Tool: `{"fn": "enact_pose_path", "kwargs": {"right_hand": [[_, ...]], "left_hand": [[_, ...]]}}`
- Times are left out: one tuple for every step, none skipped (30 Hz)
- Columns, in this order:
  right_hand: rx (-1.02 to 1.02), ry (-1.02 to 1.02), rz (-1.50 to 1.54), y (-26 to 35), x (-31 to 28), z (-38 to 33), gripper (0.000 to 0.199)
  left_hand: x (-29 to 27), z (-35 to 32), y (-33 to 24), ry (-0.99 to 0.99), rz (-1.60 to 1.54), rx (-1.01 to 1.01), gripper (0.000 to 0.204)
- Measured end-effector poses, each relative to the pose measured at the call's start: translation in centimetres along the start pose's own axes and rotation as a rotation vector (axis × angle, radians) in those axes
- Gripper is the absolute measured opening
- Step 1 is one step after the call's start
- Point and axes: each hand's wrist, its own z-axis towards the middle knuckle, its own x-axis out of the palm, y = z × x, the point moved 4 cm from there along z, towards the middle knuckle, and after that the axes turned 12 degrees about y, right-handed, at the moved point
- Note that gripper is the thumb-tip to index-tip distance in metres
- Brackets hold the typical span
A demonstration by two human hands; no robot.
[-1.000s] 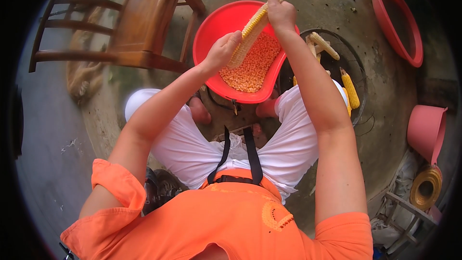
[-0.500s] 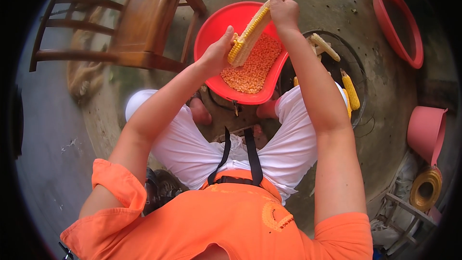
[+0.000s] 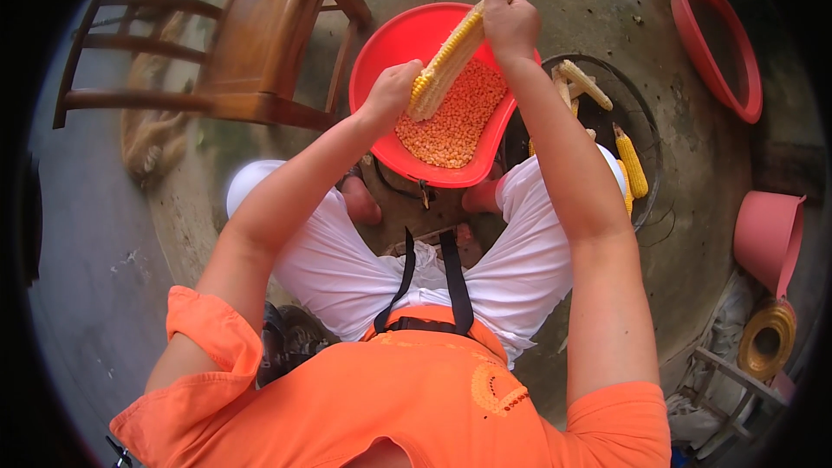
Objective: The person shells ears of corn by hand, stripping the kernels off the cobs into a basin.
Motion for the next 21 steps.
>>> {"fn": "enact_pose_path", "kwargs": {"right_hand": [[-0.035,0.01,-0.053,0.6,0.2,-0.2,0.054],[-0.036,0.015,-0.051,0.7,0.4,-0.1,0.054],[-0.009,0.021,-0.034,0.5,0.2,0.0,0.053],[0.019,0.028,-0.017,0.2,-0.1,0.2,0.053],[0.02,0.023,-0.019,-0.2,-0.4,0.6,0.053],[0.048,0.013,0.047,-0.7,-0.7,1.1,0.052],[0.076,0.001,0.113,-1.2,-0.9,1.3,0.052],[0.075,-0.002,0.113,-1.6,-1.1,1.5,0.052],[0.073,0.003,0.153,-1.5,-1.0,1.5,0.052],[0.071,0.008,0.193,-1.5,-0.9,1.4,0.051],[0.072,0.01,0.194,-1.4,-0.9,1.3,0.051],[0.065,0.004,0.193,-1.1,-0.8,1.1,0.051],[0.057,-0.002,0.191,-0.9,-0.8,1.0,0.051],[0.057,-0.002,0.192,-1.0,-0.7,1.0,0.051],[0.026,-0.02,0.154,-1.0,-0.7,1.1,0.051],[-0.004,-0.039,0.115,-0.9,-0.8,1.2,0.05],[-0.005,-0.041,0.114,-1.1,-1.0,1.3,0.05],[-0.006,-0.044,0.112,-0.9,-0.8,1.0,0.05],[-0.007,-0.047,0.109,-0.6,-0.7,0.8,0.05],[-0.007,-0.044,0.111,-0.4,-0.5,0.5,0.05],[-0.015,-0.033,0.102,-0.4,-0.5,0.4,0.049]], "left_hand": [[-0.2,0.0,0.2,-0.015,-0.009,-0.008,0.048],[-0.4,-0.1,0.4,-0.02,-0.01,-0.007,0.048],[0.2,-0.4,0.3,0.012,-0.04,-0.043,0.048],[0.9,-0.7,0.1,0.044,-0.07,-0.078,0.049],[1.3,-0.9,-0.3,0.049,-0.07,-0.079,0.049],[1.9,-1.2,-0.9,0.132,-0.155,-0.066,0.05],[2.4,-1.4,-1.2,0.215,-0.24,-0.052,0.051],[2.6,-1.4,-1.2,0.218,-0.239,-0.053,0.051],[2.6,-1.5,-1.5,0.211,-0.065,0.02,0.049],[2.6,-1.6,-1.8,0.204,0.11,0.092,0.047],[2.5,-1.6,-1.7,0.202,0.11,0.091,0.047],[2.3,-1.6,-1.6,0.198,0.085,0.115,0.045],[2.2,-1.6,-1.6,0.194,0.059,0.138,0.043],[2.1,-1.6,-1.5,0.193,0.06,0.138,0.043],[2.0,-1.5,-1.6,0.178,0.064,0.143,0.041],[2.0,-1.4,-1.7,0.162,0.067,0.149,0.04],[2.1,-1.3,-1.6,0.165,0.067,0.15,0.04],[2.0,-1.4,-1.5,0.129,0.065,0.152,0.04],[1.8,-1.4,-1.4,0.092,0.062,0.154,0.04],[1.5,-1.5,-1.4,0.088,0.062,0.154,0.04],[1.3,-1.5,-1.3,0.071,0.013,0.11,0.042]]}}
